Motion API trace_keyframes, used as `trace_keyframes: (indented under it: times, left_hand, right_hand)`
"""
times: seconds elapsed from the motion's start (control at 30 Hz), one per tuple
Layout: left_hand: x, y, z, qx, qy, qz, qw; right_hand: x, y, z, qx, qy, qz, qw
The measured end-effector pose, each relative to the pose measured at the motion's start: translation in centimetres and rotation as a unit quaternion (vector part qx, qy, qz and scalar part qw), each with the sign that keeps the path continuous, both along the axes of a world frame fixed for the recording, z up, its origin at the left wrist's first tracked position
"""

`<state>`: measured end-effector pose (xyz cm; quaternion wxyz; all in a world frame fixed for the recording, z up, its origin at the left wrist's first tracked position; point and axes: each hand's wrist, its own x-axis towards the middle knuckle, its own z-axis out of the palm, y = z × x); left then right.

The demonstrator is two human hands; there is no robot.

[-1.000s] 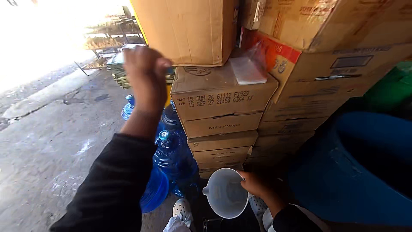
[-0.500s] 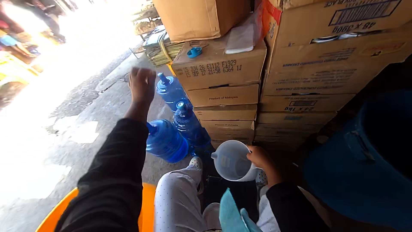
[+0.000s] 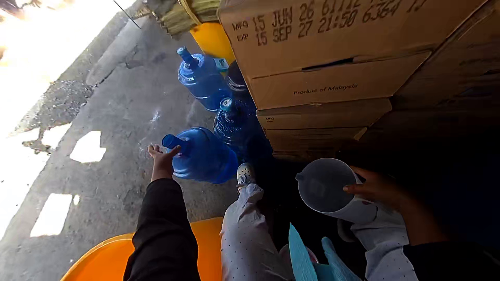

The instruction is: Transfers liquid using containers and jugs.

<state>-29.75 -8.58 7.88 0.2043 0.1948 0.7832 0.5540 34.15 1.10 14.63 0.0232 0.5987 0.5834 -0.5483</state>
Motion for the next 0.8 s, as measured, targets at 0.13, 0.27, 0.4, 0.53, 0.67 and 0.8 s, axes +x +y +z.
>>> trace_keyframes:
  times: [0.13,0.27,0.4,0.53,0.67,0.8]
  left_hand:
    - [0.6,1.8,-2.4,0.088,0.01,-0.028,0.996]
    - [0.2,1.0,-2.1,0.081,0.059,-0.02,0.995]
    - [4.7,0.0,-1.4,0.094,0.06,-0.04,0.993]
    - [9.0,-1.7,-0.7,-0.005,0.074,-0.049,0.996]
    - [12.6,-4.1,1.6,-0.151,0.116,-0.14,0.972]
    - [17.1,-4.0,2.9,-0.279,0.217,-0.217,0.91]
  right_hand:
    - [0.2,-0.1,0.0,-0.003,-0.002,0.017,1.0]
    - [0.8,-0.3,-0.3,0.011,-0.044,0.077,0.996]
    - [0.5,-0.3,0.5,0.042,-0.074,0.034,0.996]
    - [0.3,-0.4,0.6,0.108,0.013,-0.041,0.993]
    - [-0.1,-0.9,0.9,0.132,0.062,-0.047,0.988]
    - [-0.8,-1.4,0.4,0.142,0.09,-0.036,0.985]
